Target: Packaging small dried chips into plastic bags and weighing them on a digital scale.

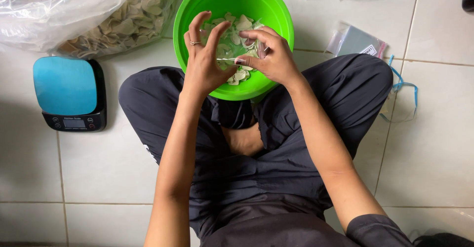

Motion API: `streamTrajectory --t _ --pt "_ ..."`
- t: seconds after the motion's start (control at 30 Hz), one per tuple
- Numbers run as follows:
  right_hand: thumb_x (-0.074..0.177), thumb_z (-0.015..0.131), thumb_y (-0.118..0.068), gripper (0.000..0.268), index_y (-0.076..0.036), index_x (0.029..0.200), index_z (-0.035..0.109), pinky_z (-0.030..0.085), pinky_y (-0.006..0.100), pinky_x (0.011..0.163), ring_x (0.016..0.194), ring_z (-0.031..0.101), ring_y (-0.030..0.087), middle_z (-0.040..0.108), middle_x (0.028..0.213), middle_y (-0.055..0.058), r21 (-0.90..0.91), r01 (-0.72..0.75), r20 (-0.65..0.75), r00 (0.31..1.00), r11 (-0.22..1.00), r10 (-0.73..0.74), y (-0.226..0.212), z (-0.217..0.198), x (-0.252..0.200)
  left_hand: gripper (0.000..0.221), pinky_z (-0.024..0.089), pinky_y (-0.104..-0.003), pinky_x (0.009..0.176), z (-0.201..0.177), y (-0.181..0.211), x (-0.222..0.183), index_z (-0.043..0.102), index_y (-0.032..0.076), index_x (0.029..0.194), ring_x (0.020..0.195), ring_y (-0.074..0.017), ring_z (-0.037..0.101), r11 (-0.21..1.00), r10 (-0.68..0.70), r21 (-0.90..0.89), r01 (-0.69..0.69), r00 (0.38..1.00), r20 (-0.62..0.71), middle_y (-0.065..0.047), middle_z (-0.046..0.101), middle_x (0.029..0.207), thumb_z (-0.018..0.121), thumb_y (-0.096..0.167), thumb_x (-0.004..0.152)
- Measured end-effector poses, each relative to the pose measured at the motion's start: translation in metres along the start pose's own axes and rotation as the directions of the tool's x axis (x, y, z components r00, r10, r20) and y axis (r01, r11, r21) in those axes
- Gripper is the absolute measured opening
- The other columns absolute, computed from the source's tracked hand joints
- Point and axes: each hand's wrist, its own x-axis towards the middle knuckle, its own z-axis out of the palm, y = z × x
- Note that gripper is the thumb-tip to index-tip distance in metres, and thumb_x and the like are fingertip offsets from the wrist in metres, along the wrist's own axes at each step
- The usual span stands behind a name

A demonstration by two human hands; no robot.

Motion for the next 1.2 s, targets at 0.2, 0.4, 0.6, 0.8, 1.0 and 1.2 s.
streamTrajectory --t 0.2,0.4,0.6,0.8,1.0,1.2 --pt "0.092 0.06 0.001 0.026 -0.003 0.118 0.061 0.045 0.023 0.067 0.094 0.056 0.015 0.059 0.112 0.009 0.124 0.035 -0.068 0.997 0.992 -0.027 -0.005 -0.006 0.002 0.076 0.059 -0.046 0.095 0.007 -0.012 -0.002 0.054 0.012 0.128 0.113 -0.039 0.056 0.987 -0.047 -0.158 0.036 0.997 -0.064 -0.015 0.03 0.142 0.084 -0.004 0.061" --pt "0.109 0.03 -0.018 0.028 -0.002 0.106 0.052 0.047 0.034 0.092 0.098 0.051 0.02 0.054 0.117 0.012 0.131 0.062 -0.288 0.957 0.989 -0.022 0.007 -0.026 0.0 0.073 0.049 -0.048 0.107 0.019 -0.037 -0.02 0.055 0.012 0.128 0.124 -0.0399 0.047 0.983 -0.144 -0.136 0.125 0.979 -0.146 -0.015 0.031 0.138 0.087 0.003 0.064" --pt "0.115 0.033 -0.03 0.039 0.001 0.117 0.057 0.052 0.031 0.078 0.081 0.055 0.015 0.05 0.113 0.01 -0.099 -0.092 -0.306 0.95 0.991 0.057 0.018 -0.035 -0.017 0.082 0.054 -0.05 0.1 0.026 -0.042 -0.032 0.055 0.016 0.132 0.12 -0.0393 0.05 0.971 -0.219 -0.134 0.2 0.964 -0.15 -0.013 0.031 0.142 0.093 0.009 0.06" --pt "0.11 0.042 -0.011 0.016 0.002 0.114 0.051 0.063 0.033 0.087 0.092 0.071 0.022 0.063 0.103 0.015 0.268 -0.083 -0.328 0.929 0.96 0.171 0.052 -0.023 -0.014 0.082 0.054 -0.049 0.101 0.029 -0.044 -0.034 0.054 0.015 0.132 0.119 -0.0394 0.049 0.979 -0.191 -0.095 0.178 0.97 -0.148 -0.013 0.031 0.14 0.096 0.016 0.061" --pt "0.111 0.054 -0.025 0.027 -0.001 0.117 0.046 0.055 0.04 0.099 0.123 0.066 0.034 0.051 0.126 0.016 0.132 0.026 -0.23 0.973 0.991 0.005 0.063 -0.001 -0.001 0.084 0.047 -0.048 0.105 0.026 -0.043 -0.034 0.056 0.011 0.131 0.121 -0.0385 0.048 0.988 -0.129 -0.11 0.111 0.976 -0.174 -0.016 0.034 0.138 0.103 0.022 0.062" --pt "0.094 0.061 0.01 0.018 0.001 0.11 0.063 0.056 0.04 0.092 0.107 0.068 0.03 0.068 0.118 0.014 -0.315 0.032 -0.055 0.997 0.949 -0.052 0.056 -0.007 -0.005 0.085 0.044 -0.048 0.107 0.025 -0.041 -0.032 0.058 0.01 0.127 0.123 -0.038 0.048 0.982 -0.133 -0.155 0.104 0.973 -0.188 -0.015 0.034 0.135 0.107 0.03 0.061"
